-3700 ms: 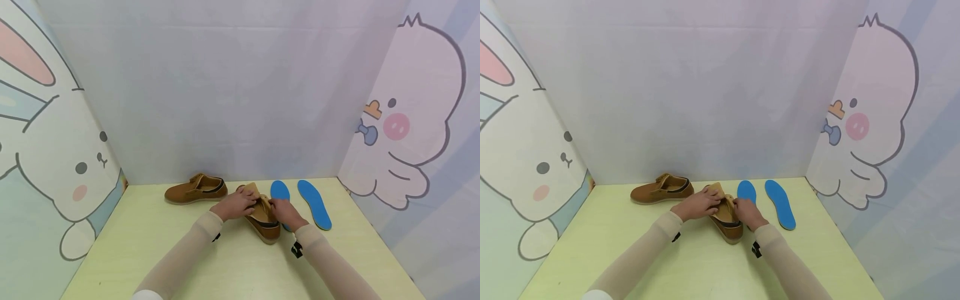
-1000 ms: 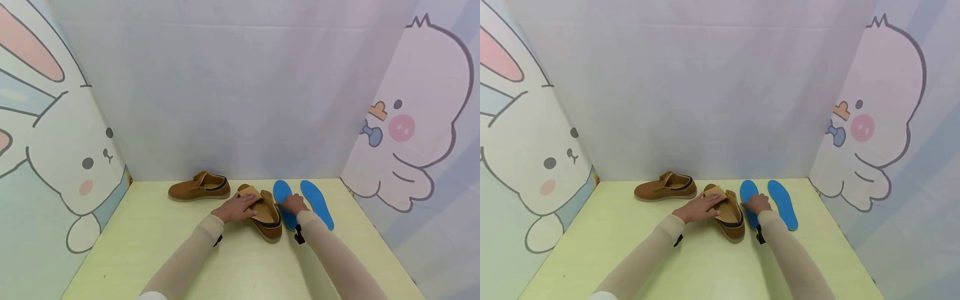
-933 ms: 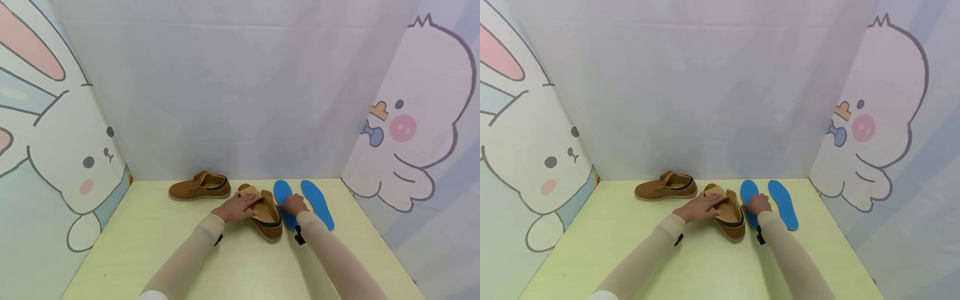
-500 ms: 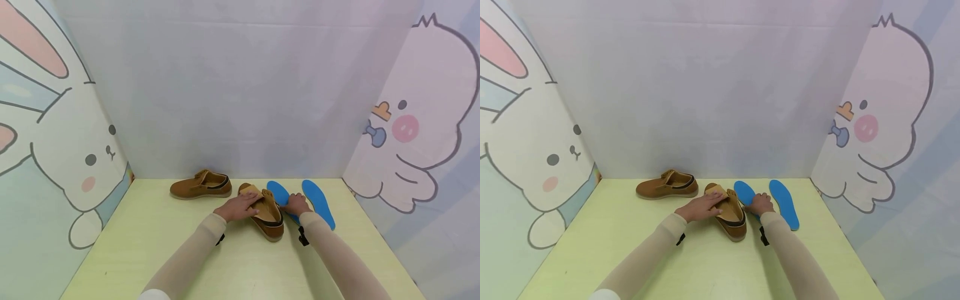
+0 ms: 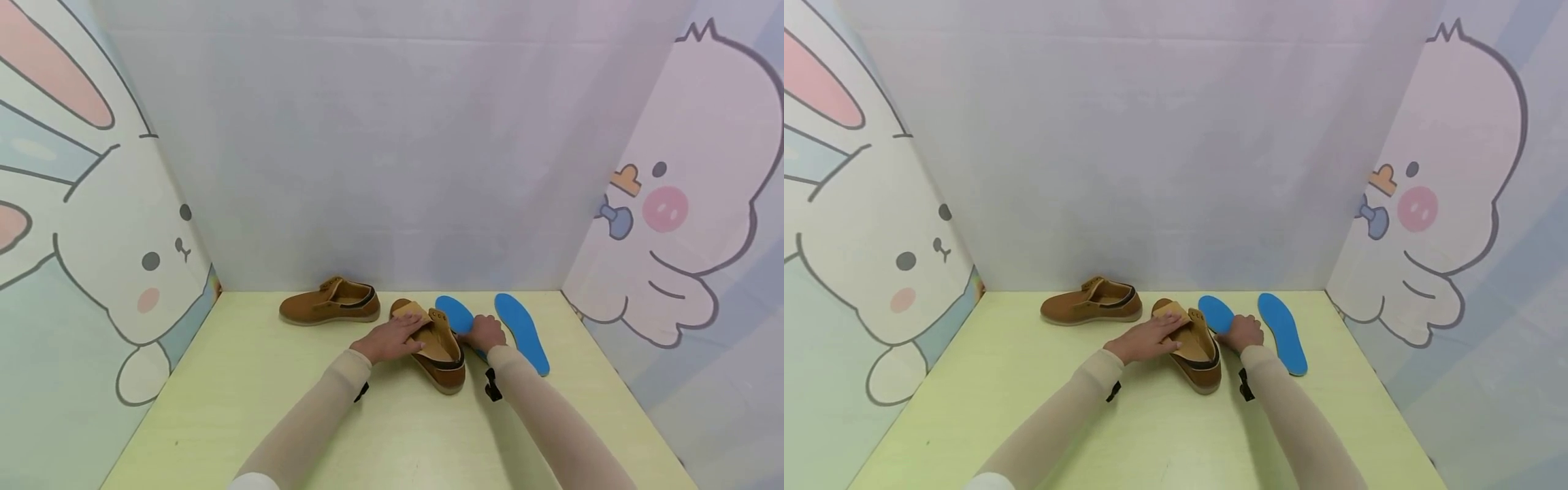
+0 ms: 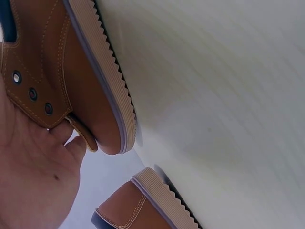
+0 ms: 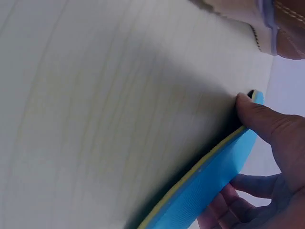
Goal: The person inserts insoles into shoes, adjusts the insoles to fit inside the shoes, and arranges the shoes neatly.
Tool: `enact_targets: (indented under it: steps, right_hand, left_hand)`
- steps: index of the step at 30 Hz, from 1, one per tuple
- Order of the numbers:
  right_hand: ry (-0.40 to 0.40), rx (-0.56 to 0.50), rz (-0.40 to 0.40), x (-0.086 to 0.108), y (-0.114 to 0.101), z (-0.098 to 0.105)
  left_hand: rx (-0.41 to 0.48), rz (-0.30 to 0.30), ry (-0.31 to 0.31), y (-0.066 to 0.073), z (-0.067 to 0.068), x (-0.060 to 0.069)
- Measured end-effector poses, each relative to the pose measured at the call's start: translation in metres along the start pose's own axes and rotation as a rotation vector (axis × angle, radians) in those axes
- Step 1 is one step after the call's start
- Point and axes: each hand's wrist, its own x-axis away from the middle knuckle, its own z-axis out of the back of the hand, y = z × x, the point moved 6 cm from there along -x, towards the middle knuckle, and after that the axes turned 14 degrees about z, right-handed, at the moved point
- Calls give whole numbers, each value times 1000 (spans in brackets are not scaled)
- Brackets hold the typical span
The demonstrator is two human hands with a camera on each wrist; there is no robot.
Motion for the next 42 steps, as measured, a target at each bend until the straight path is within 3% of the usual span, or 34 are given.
enact_targets:
  steps: [8,18,28,36,42]
  right_hand:
    - [23,-107,4,8,-6,17]
    - [60,-184,148,15,-18,50]
    - [90,-84,231,27,-41,91]
    - [-58,-1,334,53,-97,121]
    - [-217,69,364,68,-124,120]
  left_hand:
    - [15,-11,-9,1,2,-2]
    - [51,-18,-30,0,2,-4]
    - [72,-27,-41,1,3,-3]
    - [66,-35,-9,2,4,-5]
    - [146,-26,8,-2,3,-8]
